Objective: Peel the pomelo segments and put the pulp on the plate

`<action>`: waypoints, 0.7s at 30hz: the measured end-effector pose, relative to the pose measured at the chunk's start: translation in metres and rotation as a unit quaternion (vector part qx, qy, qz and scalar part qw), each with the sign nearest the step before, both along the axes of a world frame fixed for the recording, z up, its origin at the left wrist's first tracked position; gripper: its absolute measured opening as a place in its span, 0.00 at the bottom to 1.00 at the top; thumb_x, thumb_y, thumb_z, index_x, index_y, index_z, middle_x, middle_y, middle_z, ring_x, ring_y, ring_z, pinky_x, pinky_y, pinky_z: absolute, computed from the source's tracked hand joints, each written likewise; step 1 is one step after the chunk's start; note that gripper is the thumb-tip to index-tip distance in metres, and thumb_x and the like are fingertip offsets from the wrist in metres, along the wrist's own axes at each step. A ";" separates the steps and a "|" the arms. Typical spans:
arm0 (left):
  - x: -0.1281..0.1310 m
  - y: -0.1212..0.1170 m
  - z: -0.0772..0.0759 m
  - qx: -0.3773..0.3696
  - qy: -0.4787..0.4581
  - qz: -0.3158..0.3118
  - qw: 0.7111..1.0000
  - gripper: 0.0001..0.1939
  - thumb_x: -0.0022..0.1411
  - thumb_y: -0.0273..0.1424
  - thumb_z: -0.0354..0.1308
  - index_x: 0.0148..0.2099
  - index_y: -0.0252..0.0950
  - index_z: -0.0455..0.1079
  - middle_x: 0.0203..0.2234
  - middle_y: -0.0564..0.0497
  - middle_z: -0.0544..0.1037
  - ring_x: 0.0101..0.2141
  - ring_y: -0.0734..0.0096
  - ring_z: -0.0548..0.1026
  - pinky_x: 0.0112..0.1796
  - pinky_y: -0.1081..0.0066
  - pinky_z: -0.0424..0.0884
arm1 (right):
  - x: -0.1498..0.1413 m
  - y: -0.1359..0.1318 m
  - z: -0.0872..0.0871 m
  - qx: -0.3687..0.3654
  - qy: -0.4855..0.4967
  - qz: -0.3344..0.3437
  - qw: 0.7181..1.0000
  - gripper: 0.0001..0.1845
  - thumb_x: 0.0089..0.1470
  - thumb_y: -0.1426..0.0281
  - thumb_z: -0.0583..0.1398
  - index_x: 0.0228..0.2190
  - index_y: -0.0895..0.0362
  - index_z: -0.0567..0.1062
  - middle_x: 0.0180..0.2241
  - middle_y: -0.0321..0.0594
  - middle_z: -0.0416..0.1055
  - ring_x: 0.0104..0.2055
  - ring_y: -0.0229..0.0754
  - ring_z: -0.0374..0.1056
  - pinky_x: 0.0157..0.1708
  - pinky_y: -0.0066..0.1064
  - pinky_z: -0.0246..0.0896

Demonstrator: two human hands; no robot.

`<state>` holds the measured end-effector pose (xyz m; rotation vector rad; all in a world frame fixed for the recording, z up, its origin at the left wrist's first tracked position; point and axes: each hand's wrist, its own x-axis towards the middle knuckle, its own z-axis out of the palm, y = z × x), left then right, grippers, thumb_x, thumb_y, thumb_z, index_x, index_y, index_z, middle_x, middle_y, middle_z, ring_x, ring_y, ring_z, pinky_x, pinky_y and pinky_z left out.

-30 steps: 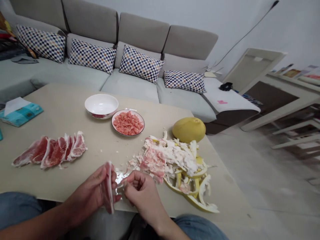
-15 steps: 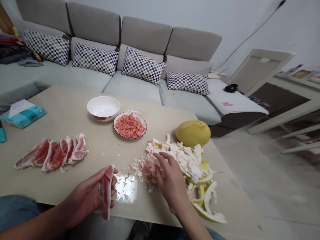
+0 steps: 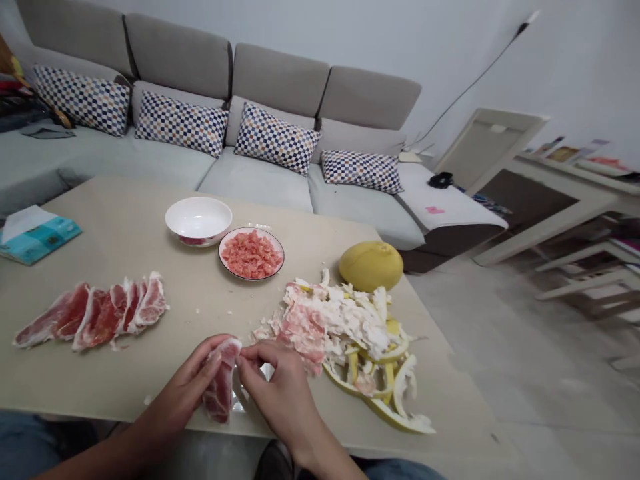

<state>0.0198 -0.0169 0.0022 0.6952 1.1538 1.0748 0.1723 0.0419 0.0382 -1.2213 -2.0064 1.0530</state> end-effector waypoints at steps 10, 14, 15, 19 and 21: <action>-0.010 -0.009 -0.008 0.061 0.073 0.055 0.994 0.28 0.56 0.50 0.58 0.54 0.40 0.72 0.38 0.45 0.80 0.37 0.58 0.77 0.35 0.66 0.75 | -0.038 -0.023 -0.008 -0.022 0.027 -0.102 0.994 0.11 0.45 0.69 0.59 0.16 0.58 0.68 0.14 0.29 0.58 0.18 0.31 0.53 0.18 0.22 0.48; -0.025 -0.016 -0.017 0.055 0.058 0.068 0.994 0.30 0.58 0.51 0.56 0.57 0.39 0.69 0.41 0.45 0.80 0.40 0.57 0.77 0.39 0.65 0.74 | -0.054 -0.027 -0.012 -0.060 0.056 -0.092 0.992 0.10 0.45 0.69 0.60 0.17 0.59 0.70 0.15 0.29 0.60 0.19 0.31 0.53 0.20 0.23 0.49; -0.030 -0.017 -0.020 0.056 0.045 0.074 0.995 0.29 0.59 0.50 0.56 0.57 0.39 0.69 0.44 0.45 0.80 0.42 0.57 0.77 0.43 0.65 0.73 | -0.057 -0.027 -0.013 -0.077 0.063 -0.081 0.992 0.10 0.46 0.68 0.61 0.18 0.59 0.71 0.16 0.30 0.61 0.19 0.31 0.54 0.20 0.23 0.49; -0.047 -0.024 -0.027 0.037 -0.086 0.070 0.993 0.26 0.61 0.46 0.56 0.58 0.41 0.68 0.51 0.46 0.76 0.52 0.58 0.71 0.52 0.64 0.66 | -0.065 -0.028 -0.012 -0.153 0.074 -0.049 0.984 0.15 0.49 0.61 0.63 0.22 0.61 0.76 0.17 0.33 0.66 0.19 0.32 0.56 0.21 0.24 0.50; -0.054 -0.027 -0.029 0.022 -0.167 0.063 0.984 0.23 0.63 0.44 0.56 0.58 0.43 0.67 0.54 0.46 0.74 0.55 0.61 0.69 0.55 0.65 0.63 | -0.071 -0.030 -0.012 -0.163 0.068 -0.046 0.983 0.16 0.49 0.59 0.63 0.23 0.61 0.77 0.18 0.34 0.67 0.20 0.33 0.58 0.21 0.24 0.51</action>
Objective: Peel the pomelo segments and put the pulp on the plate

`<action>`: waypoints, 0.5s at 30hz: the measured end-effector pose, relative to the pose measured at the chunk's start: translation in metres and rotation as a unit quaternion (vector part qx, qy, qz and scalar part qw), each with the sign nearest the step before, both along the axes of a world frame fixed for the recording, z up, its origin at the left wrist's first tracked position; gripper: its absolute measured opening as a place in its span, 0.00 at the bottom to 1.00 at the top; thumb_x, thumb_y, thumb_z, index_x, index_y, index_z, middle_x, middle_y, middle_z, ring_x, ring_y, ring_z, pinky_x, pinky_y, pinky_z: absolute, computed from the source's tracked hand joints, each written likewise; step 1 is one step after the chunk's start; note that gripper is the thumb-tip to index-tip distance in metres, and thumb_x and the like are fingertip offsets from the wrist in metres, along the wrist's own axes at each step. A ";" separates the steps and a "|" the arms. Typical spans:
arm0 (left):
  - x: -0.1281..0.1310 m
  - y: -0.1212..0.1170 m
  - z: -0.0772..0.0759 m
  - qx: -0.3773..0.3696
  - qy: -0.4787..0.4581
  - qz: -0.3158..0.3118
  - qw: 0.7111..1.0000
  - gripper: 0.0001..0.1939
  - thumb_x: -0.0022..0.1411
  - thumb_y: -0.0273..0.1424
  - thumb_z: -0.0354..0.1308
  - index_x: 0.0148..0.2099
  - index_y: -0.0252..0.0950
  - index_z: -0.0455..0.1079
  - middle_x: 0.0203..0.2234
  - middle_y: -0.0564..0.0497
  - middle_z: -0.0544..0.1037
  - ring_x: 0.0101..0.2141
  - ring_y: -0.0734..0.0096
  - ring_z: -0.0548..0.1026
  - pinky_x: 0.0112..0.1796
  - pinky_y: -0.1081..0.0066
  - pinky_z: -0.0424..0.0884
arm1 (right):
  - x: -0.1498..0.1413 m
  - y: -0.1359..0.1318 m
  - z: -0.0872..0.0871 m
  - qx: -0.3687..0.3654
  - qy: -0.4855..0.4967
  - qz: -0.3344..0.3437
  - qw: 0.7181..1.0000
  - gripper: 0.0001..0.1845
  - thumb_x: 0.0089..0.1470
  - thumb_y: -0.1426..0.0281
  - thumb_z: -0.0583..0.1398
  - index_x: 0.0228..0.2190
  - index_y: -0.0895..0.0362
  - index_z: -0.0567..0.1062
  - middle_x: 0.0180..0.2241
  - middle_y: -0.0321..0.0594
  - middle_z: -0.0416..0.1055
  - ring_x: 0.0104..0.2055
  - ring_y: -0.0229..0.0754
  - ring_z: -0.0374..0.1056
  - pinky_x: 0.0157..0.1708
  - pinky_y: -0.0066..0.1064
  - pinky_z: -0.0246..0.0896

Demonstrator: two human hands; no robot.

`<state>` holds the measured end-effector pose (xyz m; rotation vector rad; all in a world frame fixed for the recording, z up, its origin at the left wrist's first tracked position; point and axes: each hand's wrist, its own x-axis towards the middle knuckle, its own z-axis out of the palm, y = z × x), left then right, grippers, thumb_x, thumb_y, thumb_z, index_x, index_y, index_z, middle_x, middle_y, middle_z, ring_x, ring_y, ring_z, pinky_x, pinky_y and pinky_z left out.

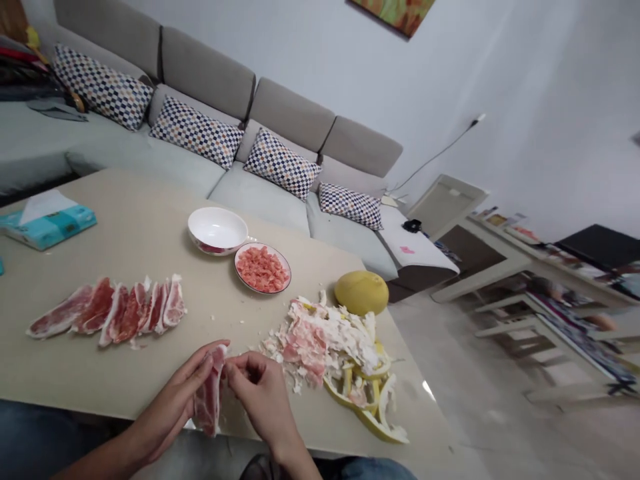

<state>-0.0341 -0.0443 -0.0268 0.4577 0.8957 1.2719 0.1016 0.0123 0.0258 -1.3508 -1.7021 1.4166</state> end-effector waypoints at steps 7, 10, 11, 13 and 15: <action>-0.015 -0.003 -0.002 0.016 -0.023 0.007 1.000 0.22 0.62 0.42 0.57 0.57 0.42 0.68 0.54 0.46 0.72 0.57 0.59 0.66 0.57 0.62 0.61 | -0.014 -0.003 -0.007 0.074 -0.071 -0.014 0.995 0.13 0.49 0.62 0.62 0.25 0.61 0.78 0.19 0.35 0.69 0.22 0.35 0.58 0.23 0.26 0.52; -0.017 -0.002 -0.004 0.032 0.064 0.023 0.997 0.22 0.60 0.43 0.59 0.55 0.41 0.71 0.51 0.45 0.76 0.55 0.57 0.69 0.53 0.64 0.65 | -0.015 -0.002 -0.006 0.078 -0.087 0.006 0.993 0.14 0.50 0.62 0.62 0.25 0.61 0.78 0.19 0.35 0.69 0.22 0.35 0.58 0.23 0.26 0.51; -0.017 -0.001 -0.006 0.035 0.079 0.023 0.996 0.22 0.60 0.43 0.59 0.55 0.41 0.71 0.50 0.46 0.76 0.53 0.57 0.70 0.52 0.65 0.66 | -0.014 -0.002 -0.006 0.078 -0.087 0.012 0.993 0.14 0.50 0.62 0.61 0.26 0.61 0.79 0.20 0.36 0.69 0.22 0.35 0.58 0.23 0.26 0.52; -0.016 -0.001 -0.008 0.038 0.087 0.023 0.995 0.22 0.60 0.43 0.58 0.54 0.41 0.72 0.49 0.46 0.77 0.51 0.57 0.71 0.51 0.66 0.67 | -0.013 -0.003 -0.005 0.074 -0.083 0.021 0.994 0.15 0.51 0.61 0.61 0.28 0.61 0.79 0.21 0.37 0.71 0.23 0.35 0.59 0.24 0.26 0.52; -0.014 -0.002 -0.011 0.043 0.087 0.029 0.995 0.22 0.60 0.42 0.59 0.54 0.40 0.72 0.49 0.46 0.77 0.50 0.57 0.72 0.51 0.67 0.66 | -0.012 -0.004 -0.005 0.063 -0.074 0.021 0.995 0.15 0.50 0.60 0.62 0.27 0.61 0.79 0.21 0.37 0.71 0.22 0.35 0.59 0.24 0.26 0.52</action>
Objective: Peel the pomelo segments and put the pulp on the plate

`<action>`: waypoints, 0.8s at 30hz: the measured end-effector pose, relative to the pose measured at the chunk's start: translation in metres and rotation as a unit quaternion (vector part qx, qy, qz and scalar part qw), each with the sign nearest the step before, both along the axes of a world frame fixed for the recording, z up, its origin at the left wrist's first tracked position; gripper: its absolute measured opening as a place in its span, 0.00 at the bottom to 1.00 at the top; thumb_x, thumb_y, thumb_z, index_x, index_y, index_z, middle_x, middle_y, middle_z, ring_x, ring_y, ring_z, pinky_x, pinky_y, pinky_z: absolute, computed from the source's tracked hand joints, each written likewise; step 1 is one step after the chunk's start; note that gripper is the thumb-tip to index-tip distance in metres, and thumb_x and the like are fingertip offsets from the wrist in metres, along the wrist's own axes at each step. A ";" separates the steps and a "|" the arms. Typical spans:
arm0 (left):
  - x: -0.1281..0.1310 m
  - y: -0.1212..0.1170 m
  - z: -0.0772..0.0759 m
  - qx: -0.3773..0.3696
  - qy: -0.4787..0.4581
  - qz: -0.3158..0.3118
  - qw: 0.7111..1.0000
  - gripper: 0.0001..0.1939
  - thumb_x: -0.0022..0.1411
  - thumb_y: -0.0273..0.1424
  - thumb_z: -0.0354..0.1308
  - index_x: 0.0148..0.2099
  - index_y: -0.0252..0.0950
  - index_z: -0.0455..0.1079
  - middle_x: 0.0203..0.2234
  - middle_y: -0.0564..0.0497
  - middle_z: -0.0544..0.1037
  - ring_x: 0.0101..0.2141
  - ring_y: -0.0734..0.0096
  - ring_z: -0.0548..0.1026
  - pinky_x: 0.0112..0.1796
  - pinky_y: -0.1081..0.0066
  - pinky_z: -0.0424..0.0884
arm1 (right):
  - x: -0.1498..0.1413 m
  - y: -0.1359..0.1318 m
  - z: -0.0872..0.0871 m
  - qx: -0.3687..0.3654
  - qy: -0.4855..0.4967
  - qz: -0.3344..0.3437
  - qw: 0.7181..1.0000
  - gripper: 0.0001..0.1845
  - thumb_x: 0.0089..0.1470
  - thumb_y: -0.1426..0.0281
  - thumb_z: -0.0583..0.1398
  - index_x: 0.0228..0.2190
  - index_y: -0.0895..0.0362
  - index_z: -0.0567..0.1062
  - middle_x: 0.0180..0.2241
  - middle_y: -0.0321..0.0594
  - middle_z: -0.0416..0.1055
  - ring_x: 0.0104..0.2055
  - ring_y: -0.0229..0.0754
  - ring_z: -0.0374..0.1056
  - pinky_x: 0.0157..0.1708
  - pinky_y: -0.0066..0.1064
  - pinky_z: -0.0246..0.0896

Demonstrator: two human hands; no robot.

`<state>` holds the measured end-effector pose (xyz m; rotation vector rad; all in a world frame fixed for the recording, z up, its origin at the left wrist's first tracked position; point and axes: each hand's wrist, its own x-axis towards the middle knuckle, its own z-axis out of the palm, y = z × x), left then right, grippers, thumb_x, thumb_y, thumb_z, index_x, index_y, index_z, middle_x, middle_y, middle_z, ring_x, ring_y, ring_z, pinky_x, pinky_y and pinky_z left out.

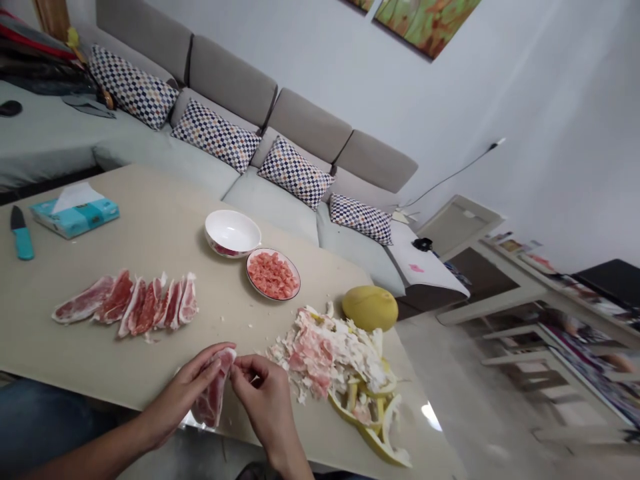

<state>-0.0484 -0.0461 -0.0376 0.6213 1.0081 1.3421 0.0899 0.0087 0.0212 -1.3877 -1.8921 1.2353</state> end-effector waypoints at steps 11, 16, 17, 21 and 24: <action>0.006 -0.003 -0.003 0.040 0.026 0.008 0.999 0.19 0.56 0.41 0.62 0.48 0.40 0.76 0.38 0.47 0.81 0.47 0.54 0.73 0.47 0.65 0.69 | -0.005 -0.014 -0.005 0.048 -0.006 -0.055 0.997 0.13 0.45 0.66 0.61 0.16 0.58 0.67 0.15 0.30 0.58 0.19 0.32 0.51 0.21 0.25 0.47; 0.005 -0.005 0.001 0.028 -0.037 -0.030 0.998 0.20 0.57 0.42 0.62 0.49 0.40 0.75 0.36 0.47 0.80 0.41 0.57 0.75 0.39 0.68 0.71 | -0.006 -0.014 -0.008 0.047 -0.002 -0.080 0.996 0.13 0.43 0.65 0.60 0.15 0.57 0.65 0.14 0.29 0.57 0.19 0.32 0.50 0.20 0.24 0.46; 0.005 -0.005 0.002 0.017 -0.063 -0.038 0.997 0.20 0.57 0.42 0.62 0.50 0.39 0.74 0.34 0.47 0.80 0.38 0.59 0.76 0.36 0.69 0.71 | -0.006 -0.013 -0.008 0.032 0.007 -0.081 0.996 0.13 0.42 0.65 0.60 0.15 0.56 0.64 0.14 0.28 0.56 0.19 0.32 0.50 0.20 0.24 0.46; 0.005 -0.004 0.003 -0.040 -0.175 -0.072 0.981 0.20 0.59 0.41 0.61 0.51 0.39 0.72 0.24 0.53 0.74 0.20 0.75 0.69 0.22 0.75 0.66 | -0.008 -0.008 -0.005 -0.051 0.066 -0.061 0.995 0.10 0.40 0.67 0.59 0.16 0.56 0.63 0.14 0.26 0.55 0.18 0.31 0.47 0.19 0.24 0.44; 0.004 -0.002 0.001 -0.070 -0.231 -0.092 0.966 0.18 0.60 0.42 0.60 0.50 0.40 0.71 0.21 0.57 0.68 0.16 0.80 0.64 0.17 0.78 0.60 | -0.010 -0.008 -0.001 -0.042 0.073 -0.059 0.995 0.10 0.40 0.67 0.60 0.17 0.56 0.64 0.14 0.26 0.55 0.18 0.31 0.48 0.19 0.23 0.44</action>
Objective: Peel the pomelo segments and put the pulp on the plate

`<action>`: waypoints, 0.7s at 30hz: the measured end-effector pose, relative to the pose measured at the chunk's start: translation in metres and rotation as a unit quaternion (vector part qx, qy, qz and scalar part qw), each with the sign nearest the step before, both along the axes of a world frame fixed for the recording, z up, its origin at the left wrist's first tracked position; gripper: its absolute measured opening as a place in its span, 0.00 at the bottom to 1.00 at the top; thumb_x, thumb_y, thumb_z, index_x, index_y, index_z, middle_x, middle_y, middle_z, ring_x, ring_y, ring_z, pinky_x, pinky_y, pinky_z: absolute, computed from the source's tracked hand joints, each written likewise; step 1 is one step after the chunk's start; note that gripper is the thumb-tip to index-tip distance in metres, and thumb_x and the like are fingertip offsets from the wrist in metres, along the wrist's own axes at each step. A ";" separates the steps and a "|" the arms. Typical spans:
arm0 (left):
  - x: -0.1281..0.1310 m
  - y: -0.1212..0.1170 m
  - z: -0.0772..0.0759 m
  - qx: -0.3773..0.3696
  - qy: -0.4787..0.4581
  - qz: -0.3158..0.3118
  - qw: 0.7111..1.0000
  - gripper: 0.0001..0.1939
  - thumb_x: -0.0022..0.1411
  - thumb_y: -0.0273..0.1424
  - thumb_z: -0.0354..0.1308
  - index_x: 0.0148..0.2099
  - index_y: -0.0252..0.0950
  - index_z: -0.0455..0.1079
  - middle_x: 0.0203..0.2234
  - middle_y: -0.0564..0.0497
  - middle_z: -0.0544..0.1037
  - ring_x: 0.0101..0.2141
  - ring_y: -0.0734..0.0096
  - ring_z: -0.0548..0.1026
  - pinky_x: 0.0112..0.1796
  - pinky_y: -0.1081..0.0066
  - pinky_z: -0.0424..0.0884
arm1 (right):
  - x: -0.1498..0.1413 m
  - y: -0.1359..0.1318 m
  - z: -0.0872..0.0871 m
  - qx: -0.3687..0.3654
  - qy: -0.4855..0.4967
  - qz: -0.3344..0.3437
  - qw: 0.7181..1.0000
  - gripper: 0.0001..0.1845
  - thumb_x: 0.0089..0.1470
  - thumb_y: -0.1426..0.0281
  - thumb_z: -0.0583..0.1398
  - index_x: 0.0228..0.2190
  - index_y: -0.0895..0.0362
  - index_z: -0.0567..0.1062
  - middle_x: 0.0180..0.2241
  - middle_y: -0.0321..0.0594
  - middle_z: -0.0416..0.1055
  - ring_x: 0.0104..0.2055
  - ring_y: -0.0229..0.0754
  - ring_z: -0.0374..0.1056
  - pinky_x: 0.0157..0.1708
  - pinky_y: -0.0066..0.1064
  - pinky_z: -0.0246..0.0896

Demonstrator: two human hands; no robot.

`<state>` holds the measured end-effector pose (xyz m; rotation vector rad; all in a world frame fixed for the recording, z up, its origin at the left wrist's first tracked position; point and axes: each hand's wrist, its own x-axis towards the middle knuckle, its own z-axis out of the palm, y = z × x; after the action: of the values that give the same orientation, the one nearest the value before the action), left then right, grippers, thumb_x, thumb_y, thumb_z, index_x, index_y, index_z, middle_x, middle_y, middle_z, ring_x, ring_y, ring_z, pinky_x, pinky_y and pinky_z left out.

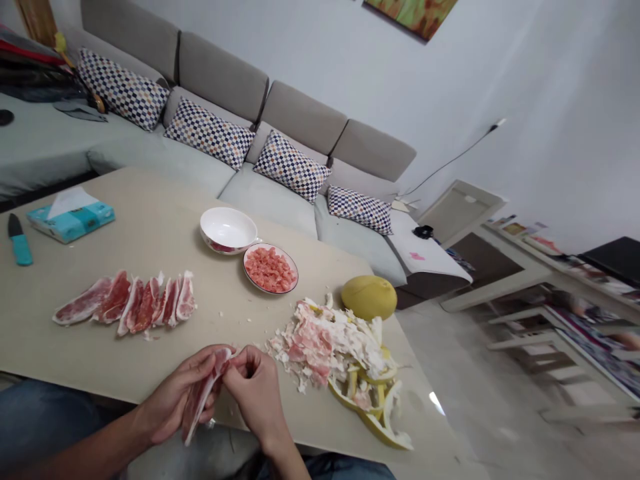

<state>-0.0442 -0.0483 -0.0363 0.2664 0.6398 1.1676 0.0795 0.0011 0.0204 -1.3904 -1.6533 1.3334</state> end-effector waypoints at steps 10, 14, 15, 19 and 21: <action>-0.001 0.001 -0.008 -0.005 -0.046 0.021 0.999 0.16 0.60 0.39 0.60 0.49 0.41 0.69 0.25 0.57 0.69 0.15 0.83 0.64 0.16 0.80 0.59 | -0.007 -0.004 0.003 0.083 -0.052 -0.017 0.995 0.10 0.41 0.68 0.61 0.15 0.56 0.66 0.15 0.28 0.58 0.18 0.31 0.51 0.19 0.23 0.47; 0.001 0.000 -0.012 0.002 -0.067 0.017 0.998 0.15 0.62 0.39 0.59 0.49 0.40 0.69 0.24 0.57 0.68 0.15 0.83 0.63 0.16 0.80 0.58 | -0.004 0.000 -0.003 0.063 -0.040 -0.024 0.997 0.09 0.40 0.69 0.61 0.16 0.56 0.66 0.15 0.29 0.60 0.19 0.32 0.52 0.20 0.24 0.48; 0.001 0.000 -0.013 0.012 -0.079 0.010 0.997 0.14 0.62 0.38 0.58 0.49 0.39 0.69 0.23 0.57 0.68 0.15 0.83 0.63 0.15 0.81 0.57 | -0.002 0.002 -0.005 0.058 -0.036 -0.029 0.997 0.09 0.40 0.69 0.60 0.16 0.56 0.66 0.15 0.28 0.60 0.19 0.32 0.52 0.20 0.24 0.47; -0.001 0.001 -0.013 0.061 -0.148 -0.033 0.987 0.13 0.66 0.37 0.52 0.51 0.40 0.68 0.24 0.55 0.67 0.17 0.82 0.64 0.14 0.82 0.57 | 0.013 0.009 -0.012 0.049 -0.022 -0.037 0.998 0.06 0.41 0.71 0.59 0.17 0.57 0.67 0.16 0.29 0.60 0.20 0.32 0.52 0.22 0.25 0.47; -0.004 0.002 -0.013 0.058 -0.174 -0.071 0.981 0.16 0.68 0.40 0.48 0.55 0.42 0.65 0.25 0.54 0.67 0.18 0.81 0.65 0.14 0.83 0.58 | 0.021 0.010 -0.013 0.042 -0.010 -0.023 0.999 0.06 0.43 0.69 0.59 0.19 0.57 0.68 0.17 0.30 0.61 0.21 0.33 0.53 0.22 0.25 0.48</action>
<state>-0.0484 -0.0461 -0.0489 0.1963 0.2424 1.0822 0.1003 0.0112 0.0072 -1.3869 -1.6612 1.2139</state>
